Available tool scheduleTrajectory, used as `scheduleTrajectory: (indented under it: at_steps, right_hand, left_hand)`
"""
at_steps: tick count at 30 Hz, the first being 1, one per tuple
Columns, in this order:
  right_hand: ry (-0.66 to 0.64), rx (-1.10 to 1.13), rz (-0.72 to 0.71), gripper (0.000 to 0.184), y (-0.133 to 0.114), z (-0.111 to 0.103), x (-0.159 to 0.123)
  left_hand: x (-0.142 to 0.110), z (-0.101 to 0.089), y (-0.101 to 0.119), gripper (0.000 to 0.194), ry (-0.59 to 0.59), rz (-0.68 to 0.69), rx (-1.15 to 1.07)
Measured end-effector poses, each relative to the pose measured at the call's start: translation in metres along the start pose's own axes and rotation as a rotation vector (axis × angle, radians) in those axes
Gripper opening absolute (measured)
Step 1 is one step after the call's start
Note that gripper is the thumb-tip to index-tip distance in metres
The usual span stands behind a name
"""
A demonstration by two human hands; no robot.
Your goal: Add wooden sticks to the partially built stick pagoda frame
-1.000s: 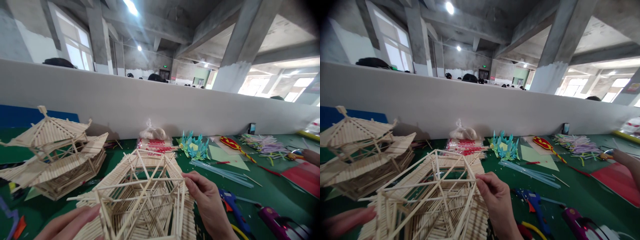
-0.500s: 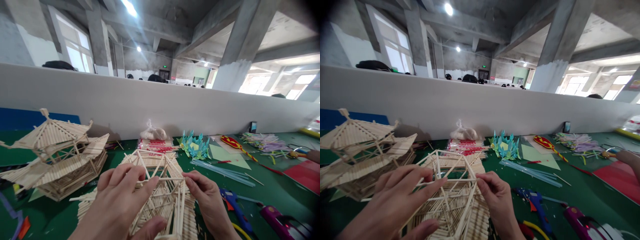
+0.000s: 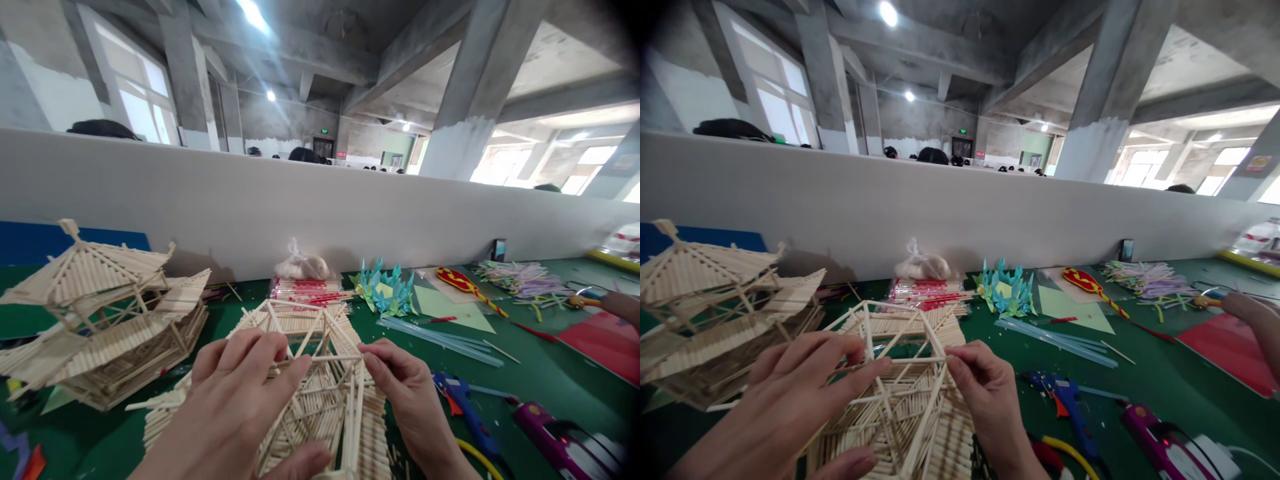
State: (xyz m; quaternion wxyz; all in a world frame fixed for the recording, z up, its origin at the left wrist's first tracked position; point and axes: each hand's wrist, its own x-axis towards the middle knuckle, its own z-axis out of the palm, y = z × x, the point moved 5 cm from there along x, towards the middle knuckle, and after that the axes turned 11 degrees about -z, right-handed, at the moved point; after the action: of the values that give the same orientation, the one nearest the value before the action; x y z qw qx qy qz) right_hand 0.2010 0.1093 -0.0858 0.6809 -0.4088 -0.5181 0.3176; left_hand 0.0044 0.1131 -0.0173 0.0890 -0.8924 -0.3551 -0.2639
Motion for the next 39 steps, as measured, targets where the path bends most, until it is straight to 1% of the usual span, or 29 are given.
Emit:
scheduleTrajectory:
  at_steps: [5,8,17,23,28,31,35,39]
  right_hand:
    - [-0.004,0.012,0.005,0.006,0.000,0.000,-0.001]
    - [-0.001,0.004,0.000,0.007,-0.001,0.000,0.000]
    - [0.013,-0.004,-0.023,0.008,-0.005,0.002,0.002]
    - [0.005,0.001,-0.010,0.009,-0.004,0.001,0.001]
    - [0.005,-0.006,-0.004,0.007,-0.002,0.000,0.000]
    - [0.004,-0.012,-0.006,0.007,-0.002,0.000,0.000]
    - [0.005,-0.009,-0.011,0.007,-0.004,0.001,0.001]
    - [0.006,-0.011,-0.005,0.006,-0.003,0.001,0.001]
  left_hand:
    - [0.005,-0.005,0.004,0.052,0.027,-0.179,-0.082]
    - [0.005,-0.005,0.007,0.052,0.017,-0.183,-0.085]
    - [0.005,-0.005,0.006,0.052,0.046,-0.175,-0.071]
    - [0.006,-0.006,0.007,0.050,0.040,-0.175,-0.098]
    - [0.005,-0.006,0.007,0.050,0.037,-0.177,-0.105]
    - [0.004,-0.011,0.006,0.051,0.064,-0.178,-0.119]
    - [0.004,-0.019,0.002,0.047,0.110,-0.230,-0.170]
    - [0.006,-0.016,-0.002,0.046,0.059,-0.233,-0.192]
